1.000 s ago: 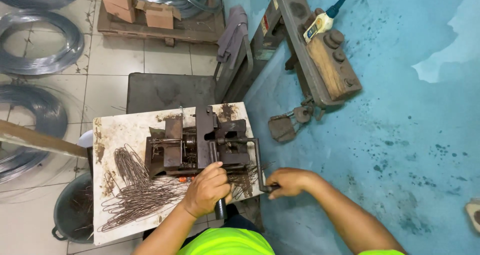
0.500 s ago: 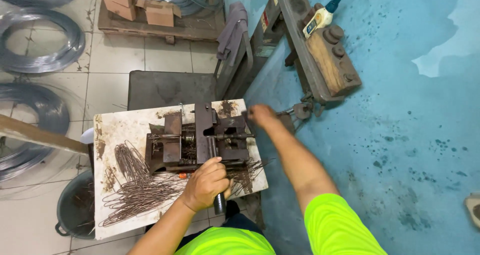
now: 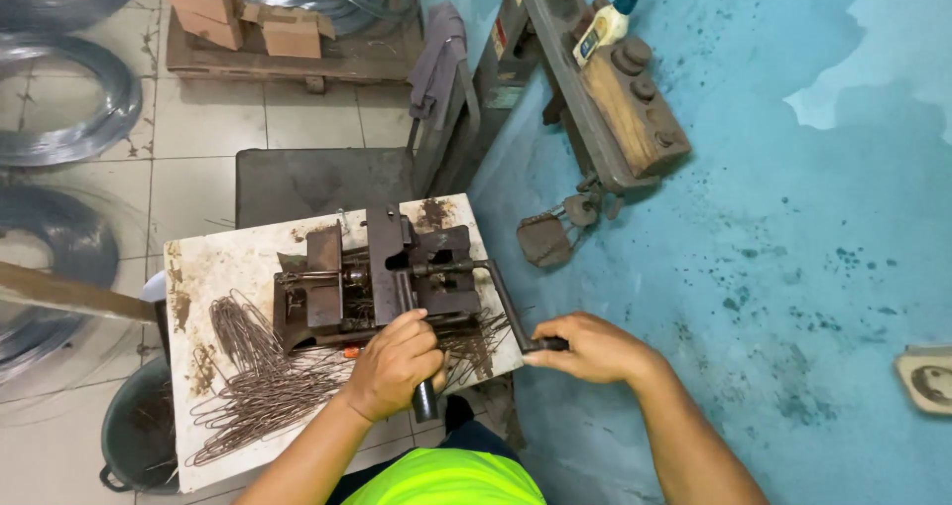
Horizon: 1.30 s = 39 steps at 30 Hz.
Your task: Forming metal wires using a manual bending machine by loading wires and rotating a hand crank
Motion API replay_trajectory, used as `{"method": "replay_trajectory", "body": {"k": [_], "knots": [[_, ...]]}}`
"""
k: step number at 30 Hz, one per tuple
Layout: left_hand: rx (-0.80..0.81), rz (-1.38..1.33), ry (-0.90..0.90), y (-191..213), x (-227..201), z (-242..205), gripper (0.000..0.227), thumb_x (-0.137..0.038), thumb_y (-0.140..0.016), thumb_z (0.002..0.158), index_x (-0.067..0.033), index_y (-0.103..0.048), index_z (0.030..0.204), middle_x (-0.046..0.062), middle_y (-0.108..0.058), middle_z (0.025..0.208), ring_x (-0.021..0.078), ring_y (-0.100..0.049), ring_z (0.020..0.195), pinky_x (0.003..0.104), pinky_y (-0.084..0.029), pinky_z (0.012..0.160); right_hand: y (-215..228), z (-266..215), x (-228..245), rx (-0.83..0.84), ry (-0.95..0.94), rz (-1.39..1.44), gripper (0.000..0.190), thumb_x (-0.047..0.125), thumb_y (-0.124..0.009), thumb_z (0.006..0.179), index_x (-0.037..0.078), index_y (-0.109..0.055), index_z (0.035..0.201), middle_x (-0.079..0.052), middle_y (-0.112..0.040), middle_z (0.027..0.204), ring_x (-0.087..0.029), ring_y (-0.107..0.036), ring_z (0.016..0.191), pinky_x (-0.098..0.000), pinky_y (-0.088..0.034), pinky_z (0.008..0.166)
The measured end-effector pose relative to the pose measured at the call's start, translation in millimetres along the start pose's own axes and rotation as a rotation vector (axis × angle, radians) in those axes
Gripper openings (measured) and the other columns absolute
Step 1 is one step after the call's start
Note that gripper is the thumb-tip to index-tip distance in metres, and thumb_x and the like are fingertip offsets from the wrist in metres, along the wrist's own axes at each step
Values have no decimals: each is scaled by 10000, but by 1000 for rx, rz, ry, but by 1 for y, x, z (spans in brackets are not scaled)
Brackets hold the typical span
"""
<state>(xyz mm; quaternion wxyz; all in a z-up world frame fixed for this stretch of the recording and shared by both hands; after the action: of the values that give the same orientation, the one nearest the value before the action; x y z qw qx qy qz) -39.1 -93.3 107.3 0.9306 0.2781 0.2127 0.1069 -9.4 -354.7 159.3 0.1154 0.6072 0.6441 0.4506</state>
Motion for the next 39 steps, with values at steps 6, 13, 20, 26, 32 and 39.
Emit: {"method": "replay_trajectory", "body": {"k": [6, 13, 20, 26, 32, 39], "knots": [[-139, -4, 138, -3, 28, 20, 407, -304, -615, 960, -143, -583, 588, 6, -559, 590, 205, -630, 684, 468, -505, 1007, 5, -5, -15, -234, -8, 70, 520, 416, -436, 1040, 49, -641, 734, -218, -685, 688, -419, -658, 713, -489, -524, 671], [-280, 147, 403, 62, 94, 106, 363, -407, -713, 954, -151, -574, 736, 68, -575, 661, 323, -624, 704, 470, -506, 736, 4, -10, -47, -307, -238, 116, 541, 441, -451, 1011, 110, -681, 651, -123, -711, 626, -344, -681, 704, -432, -537, 676], [-245, 210, 760, 83, 158, 118, 366, -244, -829, 909, -44, -578, 1085, 158, -619, 947, 435, -660, 930, 580, -521, 826, -44, 13, -38, -179, -223, 107, 577, 500, -401, 1039, 12, -707, 1001, -263, -688, 1085, -436, -614, 1138, -520, -468, 965], [-105, 242, 798, 72, 211, 96, 510, -164, -752, 932, -51, -543, 1383, 205, -597, 1229, 456, -615, 1137, 548, -493, 983, -88, 69, -78, -197, -213, 59, 557, 539, -386, 1045, 97, -644, 1265, -195, -666, 1273, -393, -561, 1277, -554, -363, 1120], [-164, 152, 659, 96, 170, 66, 446, -27, -662, 955, -74, -581, 1391, 212, -603, 1371, 454, -564, 1232, 577, -445, 1036, -112, 112, -92, -255, -229, -99, 536, 491, -443, 1025, 138, -531, 1419, -136, -553, 1446, -355, -463, 1386, -571, -324, 1135], [-311, 560, 1017, 101, 176, -142, 177, -160, -754, 967, -184, -737, 1142, 43, -687, 1012, 278, -686, 941, 396, -538, 865, -116, 109, 23, -39, -59, 39, 449, 319, -520, 998, 18, -634, 1311, -253, -674, 1229, -418, -604, 1227, -525, -475, 1043]]}}
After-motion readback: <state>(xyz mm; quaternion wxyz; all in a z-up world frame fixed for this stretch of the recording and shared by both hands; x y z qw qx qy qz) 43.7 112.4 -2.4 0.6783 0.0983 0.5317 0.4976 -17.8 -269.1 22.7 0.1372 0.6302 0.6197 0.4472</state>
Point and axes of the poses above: each hand's wrist, its own z-axis towards the middle knuckle, its own y-axis out of the back of the hand, x = y × z, the point moved 4 cm from there along z, towards the middle knuckle
